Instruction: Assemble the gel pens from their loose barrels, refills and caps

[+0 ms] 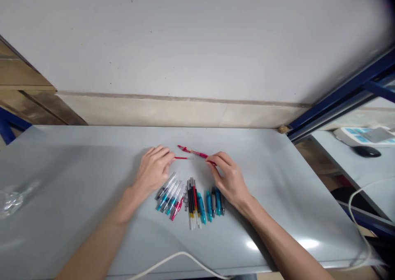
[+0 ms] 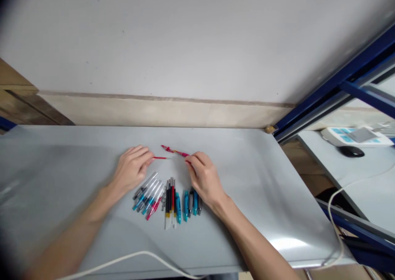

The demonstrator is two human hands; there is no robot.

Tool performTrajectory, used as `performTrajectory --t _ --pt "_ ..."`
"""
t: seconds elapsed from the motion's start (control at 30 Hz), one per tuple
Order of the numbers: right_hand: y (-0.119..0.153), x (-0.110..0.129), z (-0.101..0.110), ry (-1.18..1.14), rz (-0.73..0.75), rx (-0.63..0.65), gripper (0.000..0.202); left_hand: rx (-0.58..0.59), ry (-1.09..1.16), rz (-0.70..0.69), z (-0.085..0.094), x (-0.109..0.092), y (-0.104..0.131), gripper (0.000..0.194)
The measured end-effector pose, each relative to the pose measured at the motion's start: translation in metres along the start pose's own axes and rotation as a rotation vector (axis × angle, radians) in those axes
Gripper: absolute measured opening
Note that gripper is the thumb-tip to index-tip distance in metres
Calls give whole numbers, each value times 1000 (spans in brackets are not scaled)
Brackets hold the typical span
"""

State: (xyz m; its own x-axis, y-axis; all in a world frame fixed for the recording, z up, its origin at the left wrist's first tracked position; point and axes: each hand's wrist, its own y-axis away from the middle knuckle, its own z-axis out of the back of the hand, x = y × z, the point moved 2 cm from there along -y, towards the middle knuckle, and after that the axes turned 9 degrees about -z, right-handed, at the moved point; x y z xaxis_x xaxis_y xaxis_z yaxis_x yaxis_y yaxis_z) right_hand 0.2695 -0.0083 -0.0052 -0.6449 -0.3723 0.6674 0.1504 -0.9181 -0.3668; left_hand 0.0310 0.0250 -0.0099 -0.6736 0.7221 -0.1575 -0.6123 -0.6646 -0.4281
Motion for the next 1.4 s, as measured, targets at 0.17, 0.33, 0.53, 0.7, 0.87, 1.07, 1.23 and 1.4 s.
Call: performTrajectory --t 0.17,0.33,0.53,0.7,0.87,1.07,1.23,1.4 --pt "4 13 -2 -80 75 154 18 -94 101 132 -4 5 0 23" --pt "19 30 -20 -37 301 414 23 -102 118 153 -10 1 0 22" --pt "24 37 -24 31 357 526 29 -116 118 134 -9 3 1 21" --pt "20 38 -21 -23 349 528 23 -113 114 130 -10 1 0 22" --pt "22 38 -23 41 395 525 22 -110 106 124 -9 -1 0 21" --pt "26 39 -24 104 437 521 24 -93 90 120 -8 -3 -1 19" --pt "25 39 -24 140 454 517 25 -82 94 118 -8 -3 -1 18" --pt "26 40 -23 163 466 495 24 -70 71 115 -7 -4 -2 19"
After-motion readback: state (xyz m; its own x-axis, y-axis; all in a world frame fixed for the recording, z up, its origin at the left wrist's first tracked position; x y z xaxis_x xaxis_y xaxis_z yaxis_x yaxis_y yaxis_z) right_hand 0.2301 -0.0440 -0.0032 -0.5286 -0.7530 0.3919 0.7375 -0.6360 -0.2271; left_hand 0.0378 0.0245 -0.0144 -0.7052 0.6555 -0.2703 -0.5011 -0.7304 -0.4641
